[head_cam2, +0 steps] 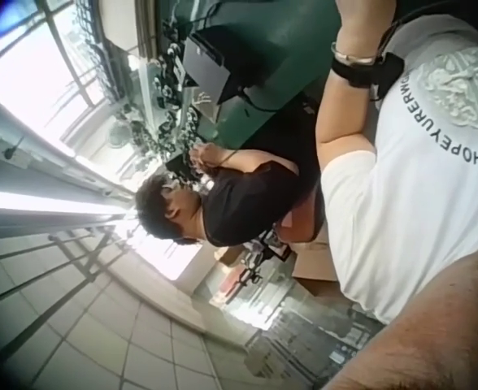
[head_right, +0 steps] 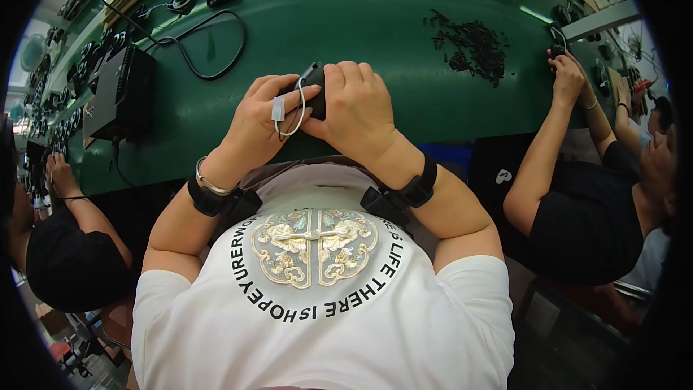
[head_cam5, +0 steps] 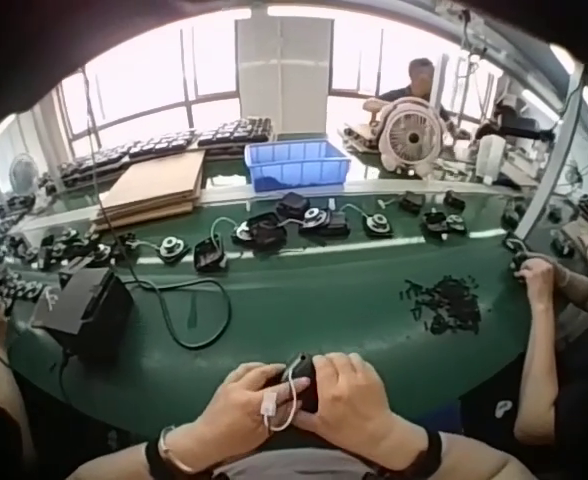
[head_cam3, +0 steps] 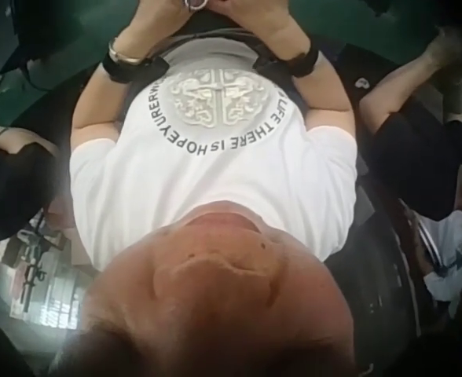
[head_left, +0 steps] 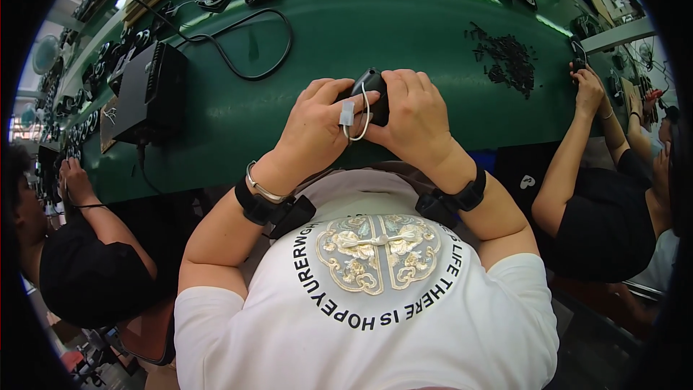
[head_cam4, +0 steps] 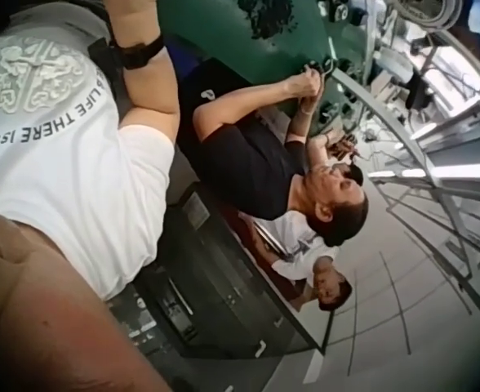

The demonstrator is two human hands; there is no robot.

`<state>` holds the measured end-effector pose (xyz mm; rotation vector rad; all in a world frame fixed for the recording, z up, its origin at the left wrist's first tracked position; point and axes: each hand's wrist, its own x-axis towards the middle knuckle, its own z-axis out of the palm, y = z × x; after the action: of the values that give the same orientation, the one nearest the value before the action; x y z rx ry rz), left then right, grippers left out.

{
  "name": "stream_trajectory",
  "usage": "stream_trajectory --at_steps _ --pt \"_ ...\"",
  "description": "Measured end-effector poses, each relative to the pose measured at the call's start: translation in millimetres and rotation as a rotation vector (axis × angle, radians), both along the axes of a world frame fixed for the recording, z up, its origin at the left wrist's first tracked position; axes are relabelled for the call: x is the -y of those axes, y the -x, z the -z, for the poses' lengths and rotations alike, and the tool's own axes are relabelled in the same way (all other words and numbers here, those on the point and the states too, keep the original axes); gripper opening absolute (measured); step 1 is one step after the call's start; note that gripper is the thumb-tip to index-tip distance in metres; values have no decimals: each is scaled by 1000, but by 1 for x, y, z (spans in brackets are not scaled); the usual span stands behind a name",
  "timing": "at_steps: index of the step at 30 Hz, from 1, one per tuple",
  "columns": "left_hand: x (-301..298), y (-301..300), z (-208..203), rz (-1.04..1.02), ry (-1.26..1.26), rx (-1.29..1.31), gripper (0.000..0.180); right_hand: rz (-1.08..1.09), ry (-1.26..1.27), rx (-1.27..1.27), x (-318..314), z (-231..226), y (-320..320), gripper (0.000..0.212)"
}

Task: Assembling small electronic components by manually inserting parts and wires into black housings at a factory workstation.

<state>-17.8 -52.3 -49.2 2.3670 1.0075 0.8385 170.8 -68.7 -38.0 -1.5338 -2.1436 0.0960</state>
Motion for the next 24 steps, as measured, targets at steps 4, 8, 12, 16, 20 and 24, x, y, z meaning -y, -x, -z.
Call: stream_trajectory --at_steps 4,8,12,16,20,24 --pt "-3 -5 -2 -27 -117 -90 53 -240 231 -88 0 -15 -31 83" --pt "2 -11 -4 -44 -169 -101 55 -468 246 -90 -26 -18 -64 84" --pt "4 -22 -2 -92 -198 -132 58 -699 294 -158 -55 -4 -66 84" --pt "7 -25 1 -91 -197 -134 59 -669 400 -79 -60 -11 -74 82" --pt "-2 -36 -3 -35 -183 -89 58 -685 405 -17 -64 -12 -83 80" --pt "-1 -49 -18 -18 -152 -150 58 -658 90 -4 -55 -3 -97 74"
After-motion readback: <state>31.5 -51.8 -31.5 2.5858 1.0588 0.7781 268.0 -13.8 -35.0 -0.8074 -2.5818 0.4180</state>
